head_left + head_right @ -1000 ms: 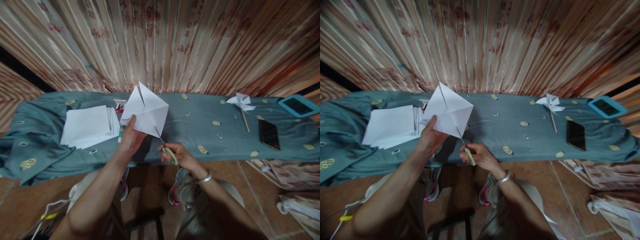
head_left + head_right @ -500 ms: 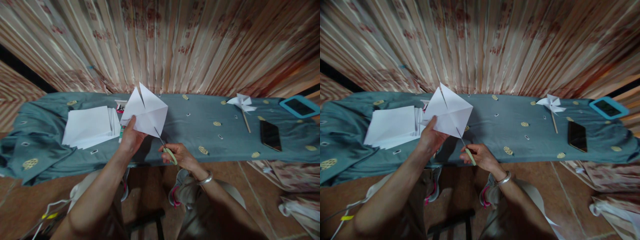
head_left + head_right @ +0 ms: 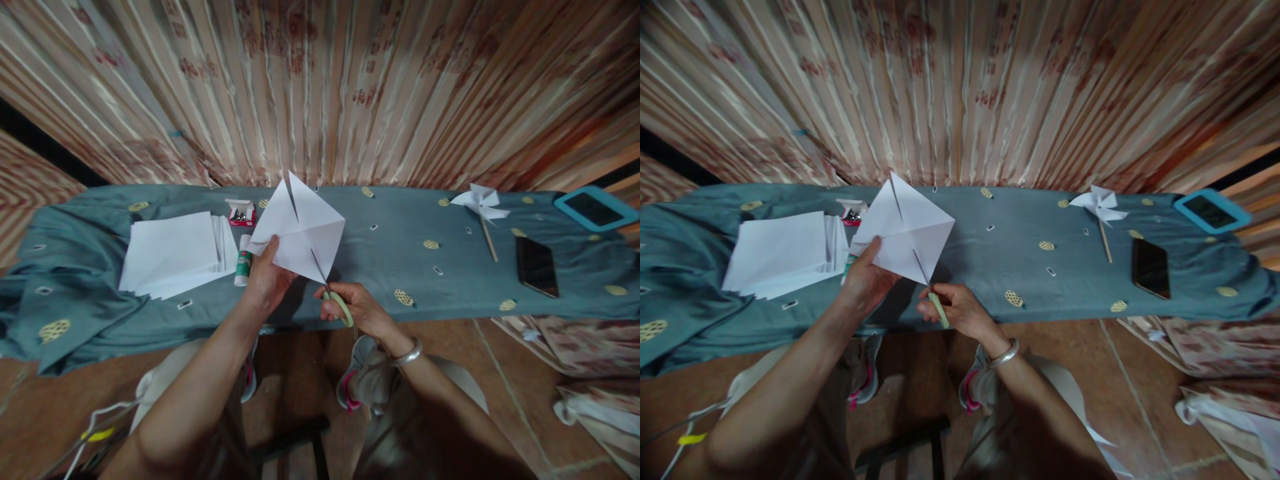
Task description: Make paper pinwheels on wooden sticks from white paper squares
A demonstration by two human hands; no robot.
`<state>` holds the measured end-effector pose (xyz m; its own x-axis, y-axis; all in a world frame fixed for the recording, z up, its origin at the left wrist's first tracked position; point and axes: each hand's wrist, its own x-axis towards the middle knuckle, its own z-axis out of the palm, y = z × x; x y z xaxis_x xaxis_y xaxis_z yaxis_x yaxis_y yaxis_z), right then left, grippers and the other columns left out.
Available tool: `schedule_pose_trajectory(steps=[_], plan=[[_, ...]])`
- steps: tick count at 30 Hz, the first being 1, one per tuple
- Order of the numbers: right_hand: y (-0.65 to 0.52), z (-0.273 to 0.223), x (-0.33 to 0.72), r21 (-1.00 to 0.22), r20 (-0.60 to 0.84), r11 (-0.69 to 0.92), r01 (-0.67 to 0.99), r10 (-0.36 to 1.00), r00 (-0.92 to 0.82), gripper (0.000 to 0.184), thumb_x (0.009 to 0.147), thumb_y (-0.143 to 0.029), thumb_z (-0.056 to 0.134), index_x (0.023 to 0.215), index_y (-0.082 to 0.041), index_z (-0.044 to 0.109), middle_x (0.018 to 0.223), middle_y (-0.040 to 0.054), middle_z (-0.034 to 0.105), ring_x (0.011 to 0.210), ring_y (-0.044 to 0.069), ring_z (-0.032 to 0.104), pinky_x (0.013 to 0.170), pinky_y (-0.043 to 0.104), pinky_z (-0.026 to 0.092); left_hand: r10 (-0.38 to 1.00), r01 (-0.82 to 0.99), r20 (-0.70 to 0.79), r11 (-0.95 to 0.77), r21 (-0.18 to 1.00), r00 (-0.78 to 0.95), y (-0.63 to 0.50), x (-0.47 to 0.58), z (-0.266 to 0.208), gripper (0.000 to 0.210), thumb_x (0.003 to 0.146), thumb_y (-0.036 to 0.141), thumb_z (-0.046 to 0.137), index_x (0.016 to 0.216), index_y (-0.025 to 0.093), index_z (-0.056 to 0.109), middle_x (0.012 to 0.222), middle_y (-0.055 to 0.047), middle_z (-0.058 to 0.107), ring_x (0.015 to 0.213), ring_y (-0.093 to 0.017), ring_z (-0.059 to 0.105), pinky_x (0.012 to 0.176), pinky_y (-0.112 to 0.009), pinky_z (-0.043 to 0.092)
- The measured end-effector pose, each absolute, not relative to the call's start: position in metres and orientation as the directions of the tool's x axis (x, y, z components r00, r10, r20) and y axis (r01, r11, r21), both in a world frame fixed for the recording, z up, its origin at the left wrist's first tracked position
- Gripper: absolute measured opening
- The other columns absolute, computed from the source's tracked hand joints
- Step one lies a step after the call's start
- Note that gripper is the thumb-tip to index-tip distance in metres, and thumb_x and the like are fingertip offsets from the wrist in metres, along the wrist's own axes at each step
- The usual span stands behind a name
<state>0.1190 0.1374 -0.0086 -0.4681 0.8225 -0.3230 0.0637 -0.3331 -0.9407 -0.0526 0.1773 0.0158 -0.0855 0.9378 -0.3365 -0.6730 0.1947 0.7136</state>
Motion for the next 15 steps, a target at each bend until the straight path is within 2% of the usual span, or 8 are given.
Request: schedule_pose_trajectory(steps=[6, 15], plan=[[0.1378, -0.0102, 0.1179, -0.939, -0.322, -0.341, 0.044, 0.826, -0.463, 0.05, 0.061, -0.057, 0.078, 0.085, -0.015, 0.066, 0.06, -0.0016, 0.063, 0.054, 0.008, 0.055, 0.051, 0.02, 0.042, 0.935, -0.658, -0.346, 0.21, 0.723, -0.081, 0.177, -0.0531, 0.0149, 0.021, 0.09, 0.027, 0.052, 0.108, 0.019, 0.061, 0.098, -0.005, 0.071, 0.081, -0.017, 0.067, 0.07, -0.028, 0.054], [0.1387, -0.0118, 0.1134, -0.924, -0.348, -0.382, 0.007, 0.833, -0.43, 0.05, 0.055, -0.056, 0.081, 0.08, -0.015, 0.066, 0.053, -0.0037, 0.062, 0.047, 0.006, 0.052, 0.047, 0.019, 0.04, 0.932, -0.691, -0.351, 0.194, 0.696, -0.093, 0.1774, -0.052, 0.02, 0.021, 0.093, 0.024, 0.046, 0.106, 0.017, 0.061, 0.092, -0.004, 0.071, 0.073, -0.015, 0.066, 0.068, -0.027, 0.055]])
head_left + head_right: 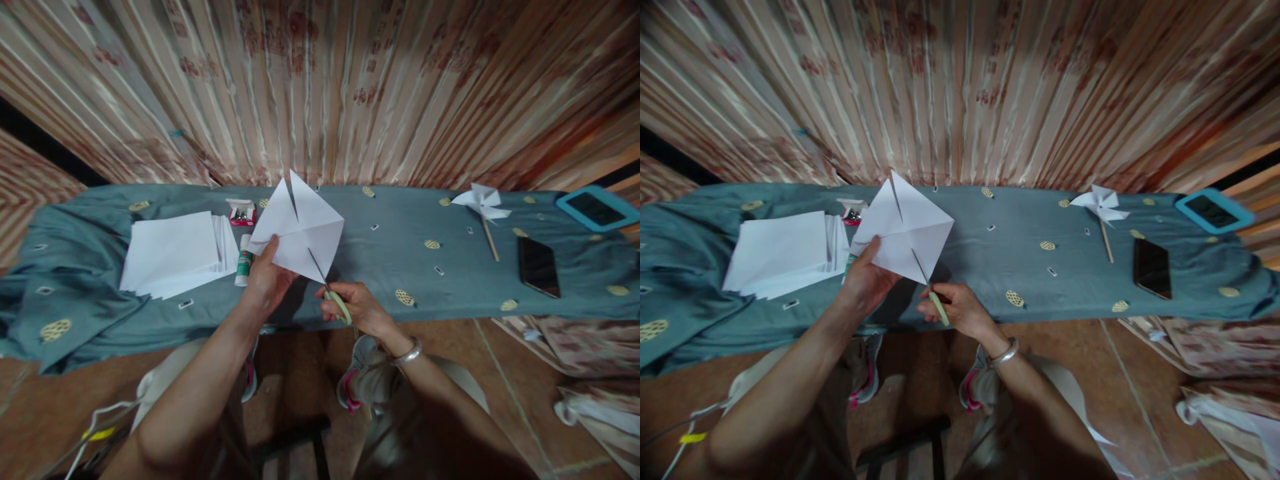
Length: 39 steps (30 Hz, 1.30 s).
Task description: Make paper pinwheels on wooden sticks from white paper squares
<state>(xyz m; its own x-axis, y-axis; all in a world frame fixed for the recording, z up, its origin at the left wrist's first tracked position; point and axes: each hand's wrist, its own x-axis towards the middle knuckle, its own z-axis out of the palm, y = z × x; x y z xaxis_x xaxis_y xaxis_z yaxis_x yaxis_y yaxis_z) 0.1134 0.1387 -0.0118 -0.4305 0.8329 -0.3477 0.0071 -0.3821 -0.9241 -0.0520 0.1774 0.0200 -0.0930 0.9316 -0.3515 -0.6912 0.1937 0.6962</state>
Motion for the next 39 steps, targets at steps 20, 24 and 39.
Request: schedule_pose_trajectory(steps=[20, 24, 39], plan=[[0.1413, -0.0121, 0.1129, -0.921, -0.356, -0.39, -0.012, 0.852, -0.383, 0.047, 0.051, -0.049, 0.085, 0.078, -0.015, 0.068, 0.055, -0.0031, 0.063, 0.046, 0.007, 0.052, 0.046, 0.02, 0.041, 0.934, -0.669, -0.354, 0.235, 0.705, -0.045, 0.1736, -0.0489, 0.0137, 0.021, 0.091, 0.026, 0.051, 0.108, 0.017, 0.06, 0.097, -0.007, 0.072, 0.089, -0.02, 0.068, 0.076, -0.032, 0.055], [0.1413, -0.0136, 0.1126, -0.914, -0.37, -0.405, -0.011, 0.847, -0.383, 0.048, 0.05, -0.05, 0.085, 0.078, -0.015, 0.067, 0.054, -0.0034, 0.062, 0.046, 0.007, 0.052, 0.047, 0.02, 0.041, 0.935, -0.679, -0.352, 0.231, 0.697, -0.043, 0.1742, -0.0495, 0.0126, 0.022, 0.09, 0.026, 0.052, 0.109, 0.017, 0.06, 0.096, -0.006, 0.072, 0.082, -0.017, 0.068, 0.075, -0.03, 0.055], [0.1407, -0.0143, 0.1162, -0.938, -0.313, -0.347, -0.016, 0.864, -0.394, 0.046, 0.055, -0.049, 0.084, 0.08, -0.017, 0.062, 0.059, -0.0021, 0.066, 0.052, 0.01, 0.057, 0.049, 0.021, 0.044, 0.915, -0.706, -0.402, 0.263, 0.657, -0.034, 0.1723, -0.0474, 0.0164, 0.022, 0.093, 0.022, 0.049, 0.109, 0.017, 0.063, 0.094, -0.004, 0.072, 0.074, -0.014, 0.066, 0.07, -0.027, 0.055]])
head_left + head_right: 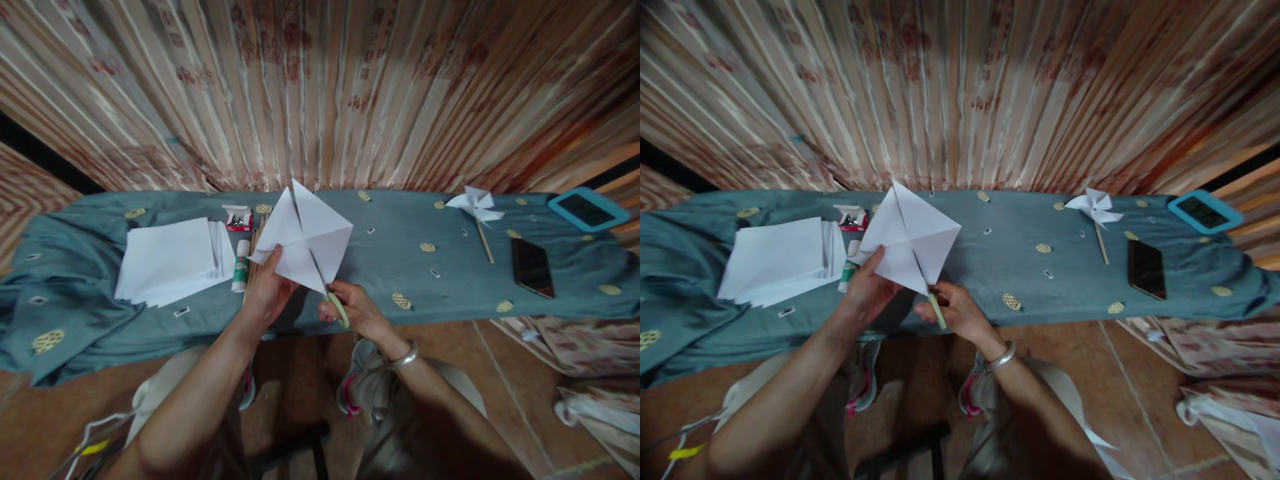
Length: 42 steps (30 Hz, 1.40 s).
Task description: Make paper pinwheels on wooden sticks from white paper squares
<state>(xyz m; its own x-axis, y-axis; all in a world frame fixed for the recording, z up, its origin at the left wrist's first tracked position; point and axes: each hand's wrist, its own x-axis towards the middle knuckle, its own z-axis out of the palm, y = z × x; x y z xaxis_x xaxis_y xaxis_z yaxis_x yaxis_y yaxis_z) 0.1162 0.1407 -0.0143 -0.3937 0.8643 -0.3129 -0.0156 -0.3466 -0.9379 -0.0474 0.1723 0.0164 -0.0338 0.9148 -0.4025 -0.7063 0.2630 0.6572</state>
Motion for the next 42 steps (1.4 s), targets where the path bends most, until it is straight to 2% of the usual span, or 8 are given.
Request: schedule_pose_trajectory(steps=[12, 19, 26, 32, 37, 42], plan=[[0.141, -0.011, 0.115, -0.946, -0.304, -0.325, 0.009, 0.873, -0.381, 0.049, 0.054, -0.053, 0.083, 0.08, -0.016, 0.065, 0.054, -0.0028, 0.063, 0.049, 0.009, 0.054, 0.048, 0.021, 0.042, 0.915, -0.706, -0.403, 0.28, 0.651, -0.009, 0.171, -0.047, 0.012, 0.019, 0.092, 0.023, 0.049, 0.103, 0.015, 0.063, 0.084, -0.002, 0.071, 0.068, -0.013, 0.065, 0.065, -0.025, 0.054], [0.141, -0.014, 0.114, -0.945, -0.304, -0.326, 0.006, 0.875, -0.376, 0.047, 0.054, -0.053, 0.082, 0.077, -0.016, 0.066, 0.055, -0.0025, 0.063, 0.048, 0.009, 0.053, 0.047, 0.02, 0.04, 0.928, -0.683, -0.373, 0.272, 0.678, -0.001, 0.171, -0.048, 0.009, 0.023, 0.089, 0.027, 0.056, 0.108, 0.017, 0.061, 0.089, -0.002, 0.072, 0.071, -0.014, 0.066, 0.068, -0.026, 0.054], [0.142, -0.015, 0.113, -0.935, -0.329, -0.355, -0.007, 0.873, -0.359, 0.044, 0.053, -0.051, 0.083, 0.074, -0.016, 0.066, 0.053, -0.0029, 0.061, 0.047, 0.008, 0.052, 0.046, 0.021, 0.039, 0.924, -0.703, -0.383, 0.274, 0.657, 0.002, 0.171, -0.048, 0.01, 0.021, 0.092, 0.024, 0.049, 0.107, 0.017, 0.062, 0.089, -0.004, 0.072, 0.075, -0.015, 0.066, 0.07, -0.026, 0.055], [0.141, -0.017, 0.11, -0.933, -0.321, -0.357, -0.037, 0.876, -0.36, 0.044, 0.053, -0.052, 0.083, 0.07, -0.016, 0.065, 0.051, -0.0033, 0.061, 0.046, 0.008, 0.051, 0.045, 0.02, 0.038, 0.915, -0.705, -0.404, 0.281, 0.651, -0.009, 0.171, -0.048, 0.012, 0.02, 0.092, 0.023, 0.05, 0.105, 0.016, 0.063, 0.089, -0.003, 0.072, 0.072, -0.014, 0.066, 0.066, -0.026, 0.054], [0.14, -0.013, 0.111, -0.93, -0.32, -0.366, -0.029, 0.846, -0.426, 0.043, 0.058, -0.051, 0.082, 0.076, -0.016, 0.064, 0.057, -0.0025, 0.063, 0.048, 0.007, 0.052, 0.048, 0.02, 0.04, 0.919, -0.683, -0.39, 0.251, 0.685, -0.053, 0.172, -0.051, 0.019, 0.021, 0.092, 0.022, 0.049, 0.107, 0.017, 0.062, 0.09, -0.003, 0.072, 0.073, -0.015, 0.067, 0.069, -0.026, 0.054], [0.14, -0.011, 0.112, -0.924, -0.331, -0.381, -0.027, 0.835, -0.44, 0.049, 0.057, -0.056, 0.081, 0.079, -0.016, 0.063, 0.058, -0.0024, 0.064, 0.049, 0.007, 0.053, 0.049, 0.019, 0.042, 0.92, -0.685, -0.387, 0.245, 0.686, -0.058, 0.172, -0.052, 0.023, 0.022, 0.093, 0.021, 0.047, 0.107, 0.016, 0.062, 0.085, -0.002, 0.071, 0.069, -0.013, 0.066, 0.068, -0.025, 0.053]])
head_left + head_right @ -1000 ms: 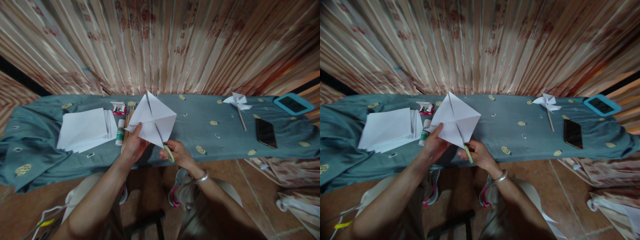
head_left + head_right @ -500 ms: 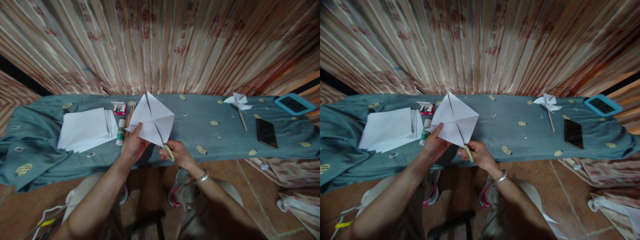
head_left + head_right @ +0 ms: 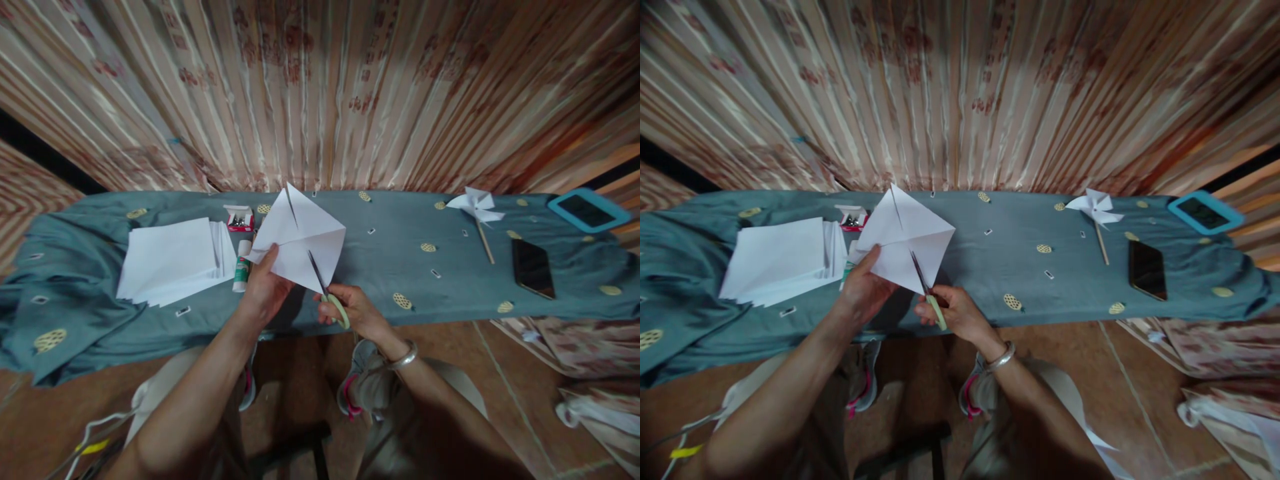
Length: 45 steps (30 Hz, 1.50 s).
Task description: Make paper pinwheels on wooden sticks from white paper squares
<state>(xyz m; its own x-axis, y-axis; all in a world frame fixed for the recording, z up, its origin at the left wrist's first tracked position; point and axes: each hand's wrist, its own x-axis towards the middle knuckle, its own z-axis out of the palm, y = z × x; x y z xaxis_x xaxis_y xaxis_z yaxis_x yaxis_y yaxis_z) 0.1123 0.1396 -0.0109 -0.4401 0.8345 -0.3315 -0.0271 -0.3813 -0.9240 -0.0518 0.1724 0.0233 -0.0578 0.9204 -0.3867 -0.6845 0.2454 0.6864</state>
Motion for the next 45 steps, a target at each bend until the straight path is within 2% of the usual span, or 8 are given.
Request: schedule_pose_trajectory(steps=[11, 17, 23, 26, 29, 33, 39, 45], plan=[[0.142, -0.012, 0.128, -0.913, -0.368, -0.405, 0.047, 0.769, -0.524, 0.056, 0.06, -0.054, 0.081, 0.096, -0.016, 0.061, 0.066, -0.0016, 0.064, 0.056, 0.009, 0.057, 0.052, 0.021, 0.044, 0.908, -0.75, -0.407, 0.202, 0.63, -0.098, 0.179, -0.058, 0.027, 0.026, 0.095, 0.019, 0.043, 0.11, 0.012, 0.063, 0.083, -0.004, 0.073, 0.071, -0.015, 0.068, 0.081, -0.031, 0.056], [0.155, -0.005, 0.169, -0.88, -0.466, -0.438, 0.184, 0.721, -0.512, 0.05, 0.058, -0.054, 0.082, 0.082, -0.015, 0.063, 0.061, -0.0028, 0.062, 0.052, 0.007, 0.053, 0.05, 0.02, 0.041, 0.906, -0.758, -0.387, 0.129, 0.64, -0.173, 0.184, -0.07, 0.031, 0.028, 0.09, 0.013, 0.048, 0.114, 0.013, 0.062, 0.085, -0.004, 0.074, 0.078, -0.017, 0.07, 0.089, -0.033, 0.054], [0.169, -0.007, 0.185, -0.982, -0.183, -0.181, 0.051, 0.982, -0.043, 0.048, 0.058, -0.056, 0.08, 0.086, -0.018, 0.066, 0.062, -0.0026, 0.062, 0.053, 0.009, 0.051, 0.051, 0.021, 0.04, 0.886, -0.626, -0.464, 0.361, 0.691, -0.002, 0.174, -0.068, 0.027, 0.02, 0.08, 0.015, 0.056, 0.096, 0.01, 0.067, 0.077, -0.006, 0.073, 0.076, -0.021, 0.071, 0.079, -0.031, 0.056], [0.171, -0.007, 0.179, -0.994, -0.105, -0.106, -0.005, 0.993, -0.047, 0.043, 0.06, -0.052, 0.08, 0.087, -0.019, 0.069, 0.06, -0.0044, 0.059, 0.052, 0.009, 0.048, 0.049, 0.021, 0.037, 0.863, -0.513, -0.503, 0.454, 0.729, 0.05, 0.168, -0.063, 0.018, 0.009, 0.073, 0.017, 0.061, 0.078, 0.014, 0.068, 0.066, -0.004, 0.071, 0.063, -0.02, 0.068, 0.062, -0.028, 0.055], [0.171, -0.007, 0.17, -0.979, -0.179, -0.193, -0.062, 0.967, -0.181, 0.04, 0.054, -0.044, 0.085, 0.08, -0.019, 0.07, 0.064, -0.0032, 0.065, 0.054, 0.01, 0.052, 0.051, 0.022, 0.04, 0.866, -0.434, -0.494, 0.477, 0.764, 0.082, 0.165, -0.06, 0.008, 0.004, 0.068, 0.019, 0.065, 0.071, 0.016, 0.067, 0.061, -0.002, 0.069, 0.058, -0.019, 0.066, 0.056, -0.026, 0.053], [0.169, -0.011, 0.156, -0.945, -0.258, -0.295, -0.14, 0.937, -0.237, 0.038, 0.049, -0.035, 0.087, 0.078, -0.018, 0.07, 0.068, -0.0016, 0.069, 0.055, 0.011, 0.057, 0.052, 0.023, 0.044, 0.895, -0.466, -0.437, 0.424, 0.777, 0.087, 0.164, -0.06, 0.005, 0.023, 0.071, 0.029, 0.069, 0.088, 0.014, 0.069, 0.081, -0.007, 0.075, 0.083, -0.026, 0.071, 0.075, -0.033, 0.056], [0.173, -0.023, 0.126, -0.902, -0.23, -0.173, -0.395, 0.968, 0.101, 0.032, 0.047, -0.032, 0.087, 0.066, -0.018, 0.065, 0.062, -0.0049, 0.066, 0.053, 0.008, 0.054, 0.054, 0.021, 0.043, 0.948, -0.65, -0.232, 0.318, 0.69, 0.218, 0.163, -0.06, 0.018, 0.057, 0.081, 0.063, 0.052, 0.112, 0.016, 0.066, 0.111, -0.012, 0.07, 0.123, -0.033, 0.054, 0.103, -0.045, 0.044], [0.181, -0.027, 0.103, -0.901, -0.18, -0.08, -0.426, 0.963, 0.199, 0.037, 0.05, -0.038, 0.085, 0.073, -0.018, 0.064, 0.068, -0.0012, 0.069, 0.063, 0.014, 0.061, 0.065, 0.029, 0.049, 0.957, -0.674, -0.175, 0.288, 0.68, 0.233, 0.157, -0.05, 0.016, 0.055, 0.074, 0.058, 0.065, 0.118, 0.025, 0.06, 0.129, -0.007, 0.061, 0.135, -0.032, 0.041, 0.105, -0.051, 0.039]])
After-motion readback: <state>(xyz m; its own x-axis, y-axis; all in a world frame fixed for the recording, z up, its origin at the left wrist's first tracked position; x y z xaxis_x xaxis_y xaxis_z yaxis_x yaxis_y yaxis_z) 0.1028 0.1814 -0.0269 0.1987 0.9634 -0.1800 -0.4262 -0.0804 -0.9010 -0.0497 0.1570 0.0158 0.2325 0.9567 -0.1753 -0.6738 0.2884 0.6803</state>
